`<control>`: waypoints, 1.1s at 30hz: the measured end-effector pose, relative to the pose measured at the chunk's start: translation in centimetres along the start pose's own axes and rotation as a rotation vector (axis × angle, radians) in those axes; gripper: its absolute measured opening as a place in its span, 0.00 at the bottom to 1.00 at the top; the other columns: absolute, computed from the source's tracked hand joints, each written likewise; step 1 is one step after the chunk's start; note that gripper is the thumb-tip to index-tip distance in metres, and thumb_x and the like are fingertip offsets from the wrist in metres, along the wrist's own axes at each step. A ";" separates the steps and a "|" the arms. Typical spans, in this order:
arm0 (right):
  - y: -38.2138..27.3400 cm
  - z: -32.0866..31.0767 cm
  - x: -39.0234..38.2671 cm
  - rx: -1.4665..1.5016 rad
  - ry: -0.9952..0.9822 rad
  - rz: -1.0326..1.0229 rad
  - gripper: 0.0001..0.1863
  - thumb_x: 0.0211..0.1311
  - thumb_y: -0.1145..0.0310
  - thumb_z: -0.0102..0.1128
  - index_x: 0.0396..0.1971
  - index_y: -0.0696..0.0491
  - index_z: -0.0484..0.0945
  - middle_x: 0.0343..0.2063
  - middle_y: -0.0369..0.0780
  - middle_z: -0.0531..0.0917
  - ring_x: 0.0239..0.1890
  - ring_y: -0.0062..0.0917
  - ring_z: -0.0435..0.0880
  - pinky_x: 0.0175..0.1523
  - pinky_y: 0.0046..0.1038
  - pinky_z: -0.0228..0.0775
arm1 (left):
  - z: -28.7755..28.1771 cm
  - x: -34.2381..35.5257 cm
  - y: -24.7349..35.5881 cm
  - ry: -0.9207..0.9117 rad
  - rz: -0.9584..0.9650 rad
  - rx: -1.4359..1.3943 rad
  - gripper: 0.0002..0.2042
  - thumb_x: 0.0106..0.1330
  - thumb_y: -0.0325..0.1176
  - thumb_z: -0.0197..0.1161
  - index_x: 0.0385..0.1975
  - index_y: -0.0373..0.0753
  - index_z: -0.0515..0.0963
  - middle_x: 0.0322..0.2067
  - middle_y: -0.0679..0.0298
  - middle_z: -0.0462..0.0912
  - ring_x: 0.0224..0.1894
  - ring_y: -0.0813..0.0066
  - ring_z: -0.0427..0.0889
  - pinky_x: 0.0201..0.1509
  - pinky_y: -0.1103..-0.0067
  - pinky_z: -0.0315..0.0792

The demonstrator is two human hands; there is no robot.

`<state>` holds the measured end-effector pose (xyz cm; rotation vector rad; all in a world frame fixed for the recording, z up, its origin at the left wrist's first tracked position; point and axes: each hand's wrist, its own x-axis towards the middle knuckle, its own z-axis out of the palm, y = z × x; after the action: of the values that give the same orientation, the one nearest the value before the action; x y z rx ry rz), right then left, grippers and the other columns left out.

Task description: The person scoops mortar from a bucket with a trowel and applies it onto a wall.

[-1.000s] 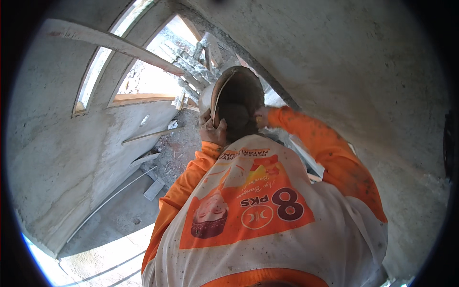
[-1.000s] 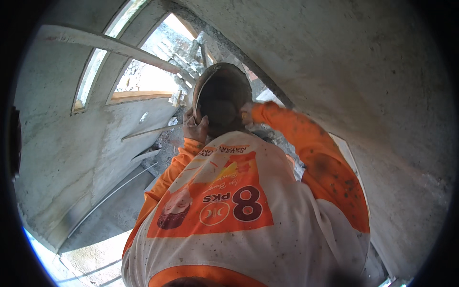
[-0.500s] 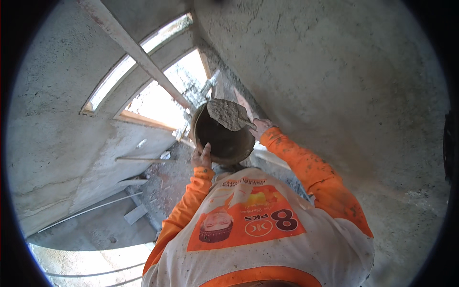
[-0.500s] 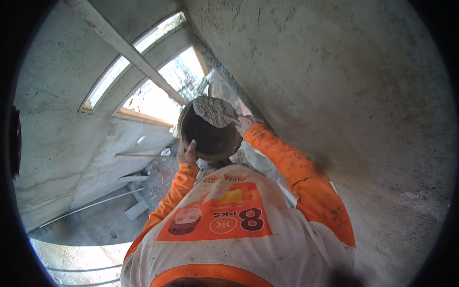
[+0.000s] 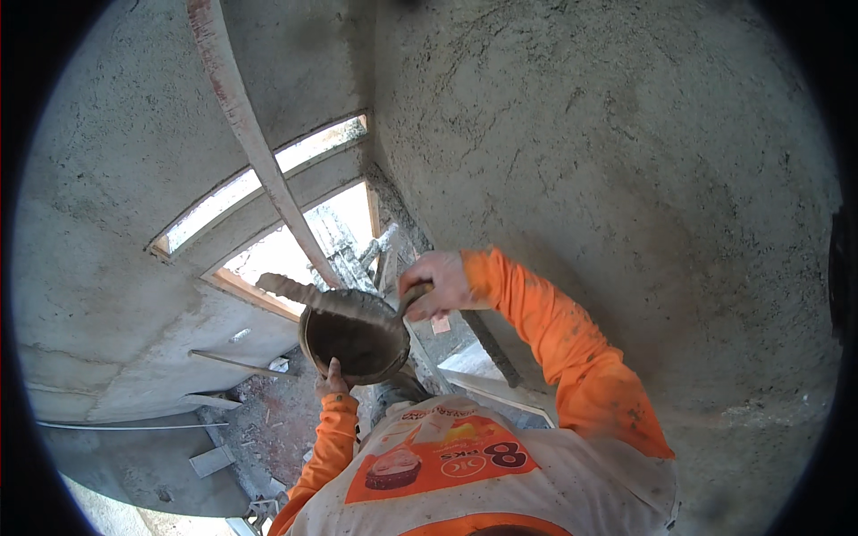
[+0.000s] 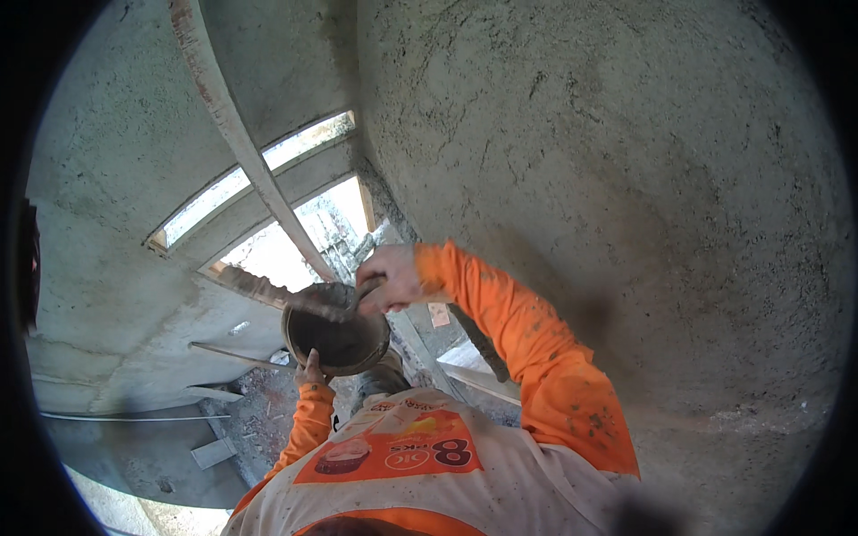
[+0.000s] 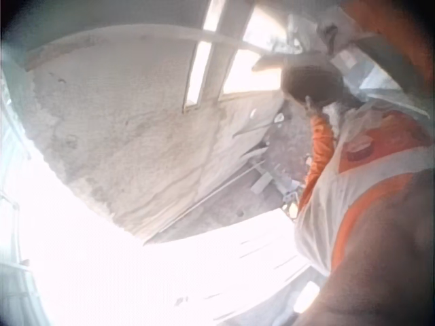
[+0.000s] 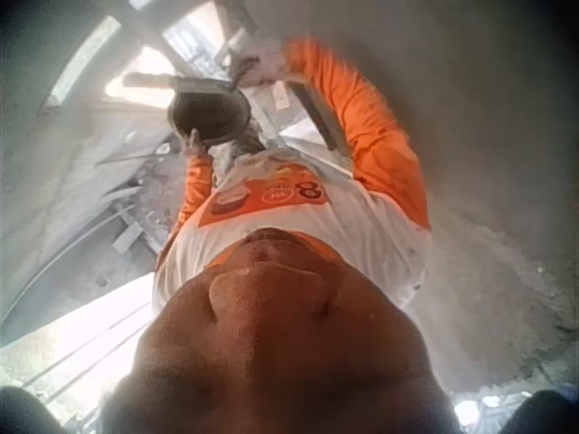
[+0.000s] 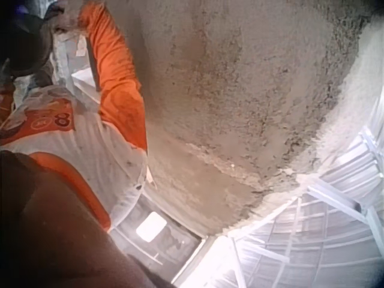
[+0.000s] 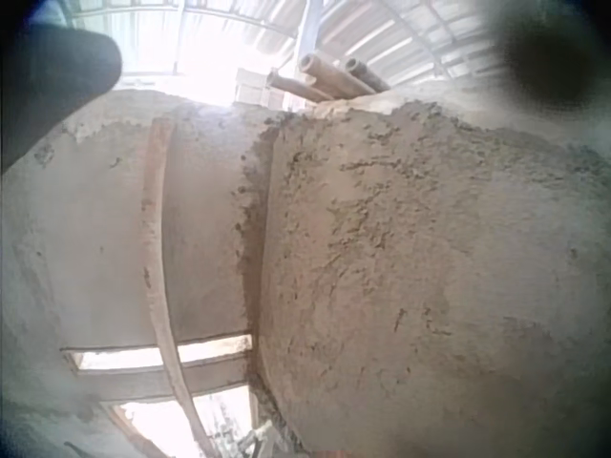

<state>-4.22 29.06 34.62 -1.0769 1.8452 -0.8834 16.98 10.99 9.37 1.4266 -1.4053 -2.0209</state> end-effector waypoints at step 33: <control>18.8 18.6 -3.5 -0.745 -0.323 0.355 0.17 0.50 0.70 0.45 0.40 0.59 0.69 0.28 0.43 0.78 0.30 0.33 0.79 0.33 0.35 0.70 | -0.4 -4.4 -3.8 -0.529 0.079 0.352 0.14 0.56 0.31 0.56 0.39 0.32 0.69 0.32 0.64 0.73 0.35 0.79 0.70 0.42 0.83 0.64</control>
<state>6.98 36.42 11.57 -1.1707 2.0281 0.2118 20.36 15.62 8.60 0.9540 -2.0795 -2.2827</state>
